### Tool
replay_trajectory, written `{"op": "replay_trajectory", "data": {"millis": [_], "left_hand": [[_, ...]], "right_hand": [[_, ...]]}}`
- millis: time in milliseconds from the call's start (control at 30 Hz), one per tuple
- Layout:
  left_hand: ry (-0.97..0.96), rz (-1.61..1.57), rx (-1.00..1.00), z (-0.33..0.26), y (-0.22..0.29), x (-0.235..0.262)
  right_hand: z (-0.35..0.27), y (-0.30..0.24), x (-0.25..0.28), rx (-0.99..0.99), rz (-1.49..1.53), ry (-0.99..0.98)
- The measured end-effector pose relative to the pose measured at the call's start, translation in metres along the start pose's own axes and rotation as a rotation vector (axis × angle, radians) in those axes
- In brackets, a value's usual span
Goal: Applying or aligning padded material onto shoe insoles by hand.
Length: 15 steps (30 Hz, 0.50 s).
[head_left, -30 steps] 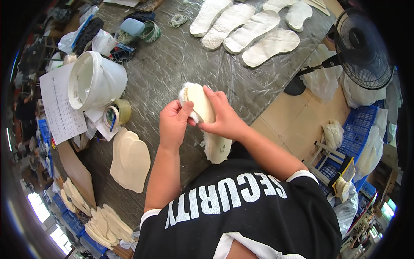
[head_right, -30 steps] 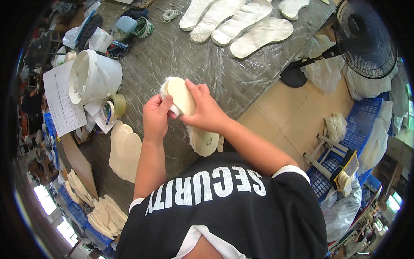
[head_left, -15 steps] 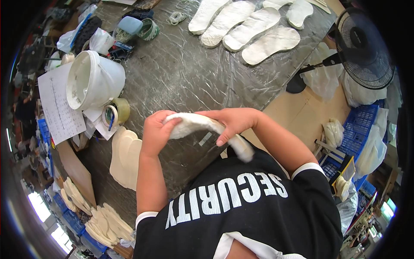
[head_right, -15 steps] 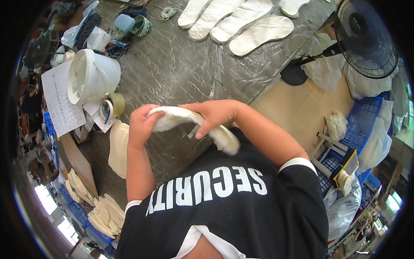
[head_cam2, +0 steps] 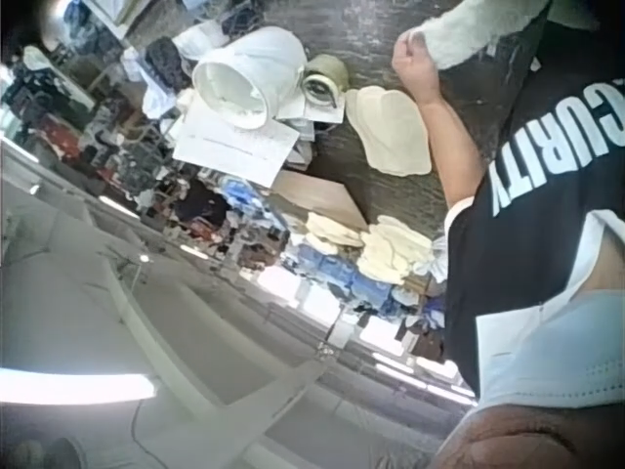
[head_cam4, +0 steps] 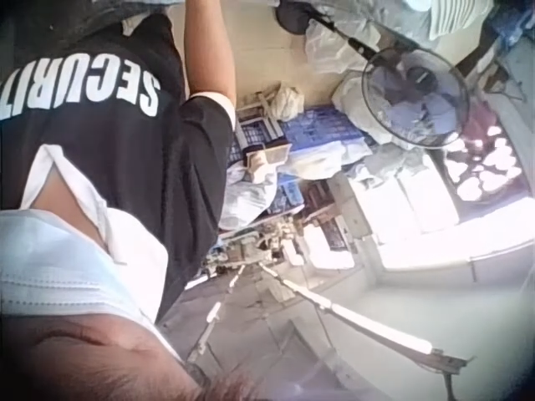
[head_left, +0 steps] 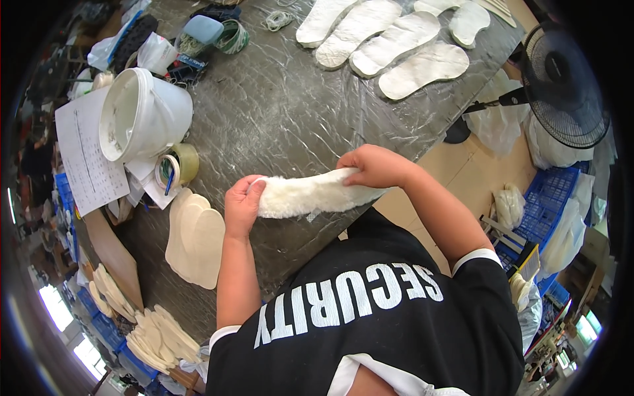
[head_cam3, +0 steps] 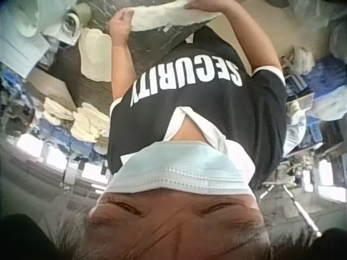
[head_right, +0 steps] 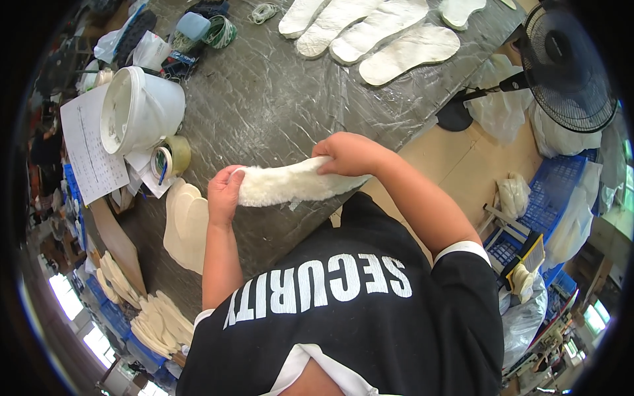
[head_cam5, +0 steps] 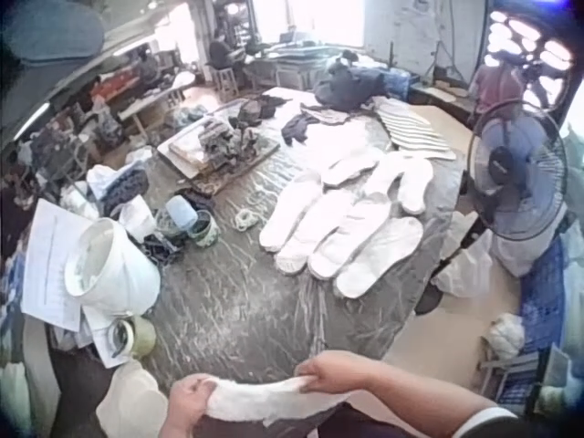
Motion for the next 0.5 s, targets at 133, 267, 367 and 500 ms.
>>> {"op": "replay_trajectory", "data": {"millis": [133,267,367,500], "left_hand": [[0.196,0.507,-0.241,0.001,0.006,0.008],[0.452,1.146,-0.684,-0.020,0.048,-0.013],[0.113,1.012,-0.732,-0.029,0.039,-0.070],[-0.237,1.118,-0.768,-0.030,-0.002,-0.107]], "right_hand": [[0.011,0.006,0.002,-0.117,-0.290,0.150],[0.011,-0.001,0.004,0.083,-0.536,0.530],[-0.002,-0.026,-0.034,0.319,-0.648,0.662],[0.015,-0.012,-0.074,0.245,-0.787,0.372]]}}
Point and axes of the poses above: each hand's wrist, its own z-axis towards the middle knuckle, its own x-axis out of the back of the hand, y = z × x, the point moved 8 cm from there along z, towards the middle knuckle, and after that the axes turned 10 degrees about y, right-handed, at the moved point
